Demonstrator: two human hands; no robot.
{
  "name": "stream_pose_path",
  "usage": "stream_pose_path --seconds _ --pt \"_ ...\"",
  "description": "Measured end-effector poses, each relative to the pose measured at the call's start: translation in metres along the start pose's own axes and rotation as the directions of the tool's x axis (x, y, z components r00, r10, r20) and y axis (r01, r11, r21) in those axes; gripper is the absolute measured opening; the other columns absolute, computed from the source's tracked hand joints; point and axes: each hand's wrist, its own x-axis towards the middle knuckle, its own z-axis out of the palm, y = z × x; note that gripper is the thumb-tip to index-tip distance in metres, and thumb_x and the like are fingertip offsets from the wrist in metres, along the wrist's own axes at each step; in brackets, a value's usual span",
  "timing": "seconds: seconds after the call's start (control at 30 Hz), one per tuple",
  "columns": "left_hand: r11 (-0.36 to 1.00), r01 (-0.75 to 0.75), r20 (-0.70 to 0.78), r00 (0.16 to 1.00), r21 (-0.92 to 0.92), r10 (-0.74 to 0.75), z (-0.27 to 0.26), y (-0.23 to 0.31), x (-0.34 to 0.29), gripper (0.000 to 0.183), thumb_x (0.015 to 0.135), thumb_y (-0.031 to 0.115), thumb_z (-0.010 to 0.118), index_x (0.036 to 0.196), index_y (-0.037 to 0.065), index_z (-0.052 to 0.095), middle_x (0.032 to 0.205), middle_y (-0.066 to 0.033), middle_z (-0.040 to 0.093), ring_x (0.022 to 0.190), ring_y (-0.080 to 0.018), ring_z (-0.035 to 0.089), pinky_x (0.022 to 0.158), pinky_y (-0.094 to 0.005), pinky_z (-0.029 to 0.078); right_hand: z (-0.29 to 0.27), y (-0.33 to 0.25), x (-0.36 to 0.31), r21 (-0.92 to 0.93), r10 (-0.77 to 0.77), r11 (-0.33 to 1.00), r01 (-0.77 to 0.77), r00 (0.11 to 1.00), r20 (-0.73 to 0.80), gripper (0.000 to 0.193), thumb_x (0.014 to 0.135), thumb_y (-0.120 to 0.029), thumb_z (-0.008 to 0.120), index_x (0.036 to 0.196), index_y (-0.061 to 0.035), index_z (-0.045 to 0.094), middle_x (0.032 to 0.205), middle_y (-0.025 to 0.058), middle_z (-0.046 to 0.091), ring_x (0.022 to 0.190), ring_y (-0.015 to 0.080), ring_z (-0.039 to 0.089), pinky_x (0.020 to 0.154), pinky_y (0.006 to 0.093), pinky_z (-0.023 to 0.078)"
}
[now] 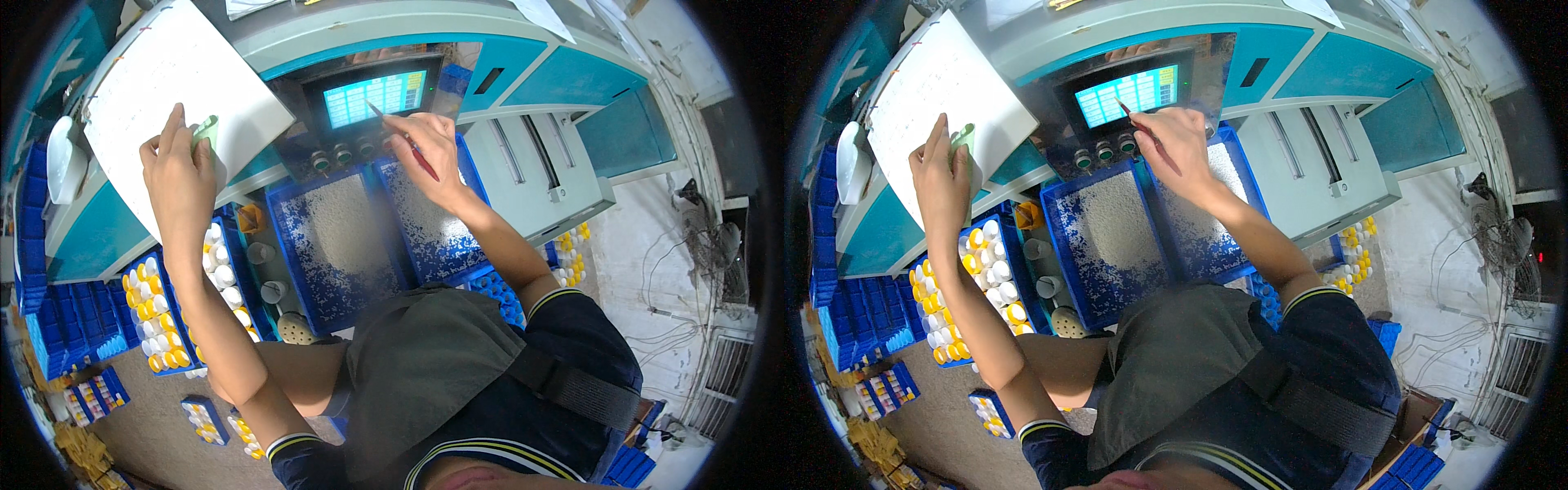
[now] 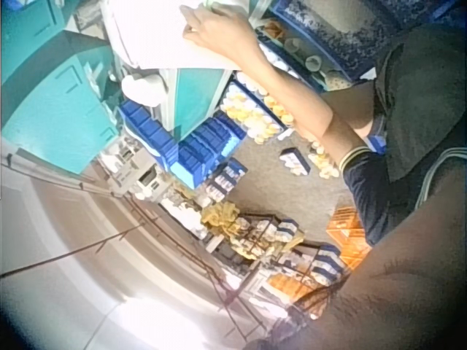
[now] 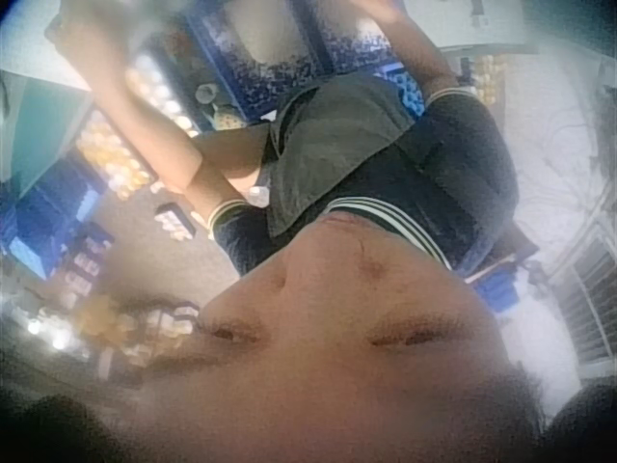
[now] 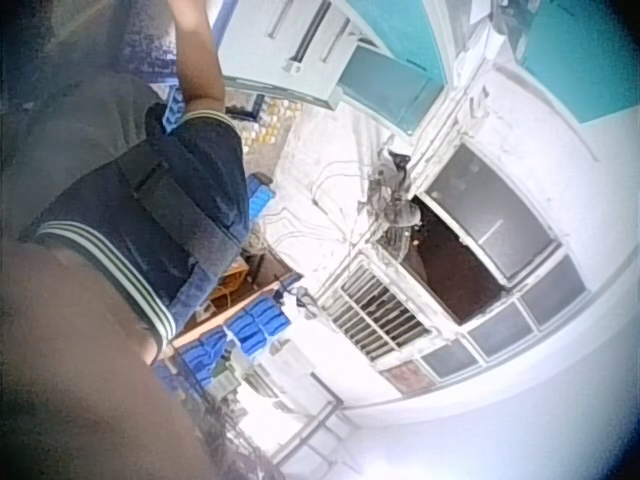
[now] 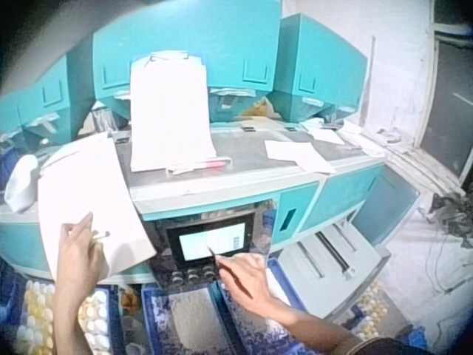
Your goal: The person sits on the floor and operates a machine's touchscreen using a stylus. They repeatedly reference a notepad and sticky note, writing notes and then interacting with the machine's interface.
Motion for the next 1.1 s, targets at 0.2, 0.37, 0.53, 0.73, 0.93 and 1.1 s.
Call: stream_pose_path --seconds 0.2,0.37,0.53,0.73,0.93,1.1 --pt "1.0 0.019 -0.003 1.0 -0.008 -0.019 0.0 0.002 0.0 0.019 0.097 0.009 0.07 0.11 -0.002 0.08 0.148 -0.0147 0.067 0.123 -0.0387 0.061 0.105 -0.0496 0.057 0.007 -0.004 0.004 -0.029 -0.02 0.999 0.02 1.0 -0.018 0.028 0.094 -0.011 0.077 0.122 -0.0078 0.076 0.103 0.0016 0.078 0.099 0.0211 0.068 0.094 0.0401 0.039" --pt "1.0 0.013 -0.013 1.0 -0.005 -0.013 0.001 0.001 -0.001 0.019 0.097 0.009 0.071 0.11 -0.002 0.08 0.148 -0.0146 0.067 0.123 -0.0396 0.061 0.105 -0.0496 0.057 0.011 -0.005 0.005 -0.013 -0.028 1.0 0.027 0.999 -0.018 0.029 0.092 -0.009 0.078 0.121 -0.0079 0.075 0.1 0.0015 0.076 0.097 0.0213 0.068 0.093 0.0404 0.039" --pt "1.0 -0.004 -0.014 1.0 -0.014 0.004 0.003 -0.001 -0.001 0.018 0.095 0.008 0.072 0.108 -0.002 0.078 0.15 -0.0152 0.066 0.124 -0.0423 0.061 0.103 -0.0504 0.056 0.012 -0.006 0.002 -0.023 -0.021 1.0 0.021 1.0 0.016 0.032 0.091 -0.006 0.078 0.123 -0.007 0.075 0.102 0.0032 0.077 0.099 0.022 0.068 0.094 0.0392 0.039" --pt "0.998 -0.048 -0.055 0.997 -0.048 0.045 -0.002 0.004 -0.002 0.019 0.089 0.004 0.068 0.106 -0.003 0.076 0.145 -0.0223 0.066 0.119 -0.0437 0.061 0.103 -0.0513 0.053 0.016 -0.014 0.007 -0.003 -0.052 0.999 0.052 0.998 0.034 0.034 0.09 -0.002 0.076 0.124 -0.0051 0.075 0.108 0.0054 0.077 0.102 0.0228 0.068 0.094 0.0379 0.04" --pt "0.996 -0.006 -0.056 0.998 -0.09 0.001 -0.004 0.01 -0.002 0.021 0.092 0.007 0.066 0.106 -0.004 0.077 0.146 -0.022 0.066 0.118 -0.0422 0.059 0.103 -0.0502 0.05 0.014 -0.017 0.007 0.0 -0.026 1.0 0.026 0.996 0.083 0.031 0.097 -0.003 0.071 0.128 -0.0028 0.073 0.114 0.0043 0.078 0.106 0.0237 0.067 0.102 0.039 0.039" --pt "0.996 -0.016 -0.066 0.998 -0.084 0.01 -0.005 0.009 -0.003 0.022 0.092 0.007 0.065 0.106 -0.004 0.077 0.146 -0.022 0.065 0.119 -0.0422 0.059 0.104 -0.0497 0.05 0.013 -0.015 0.005 -0.013 -0.019 1.0 0.02 0.996 0.09 0.031 0.097 -0.004 0.071 0.128 -0.0029 0.073 0.114 0.0044 0.078 0.107 0.0237 0.067 0.101 0.0393 0.04"
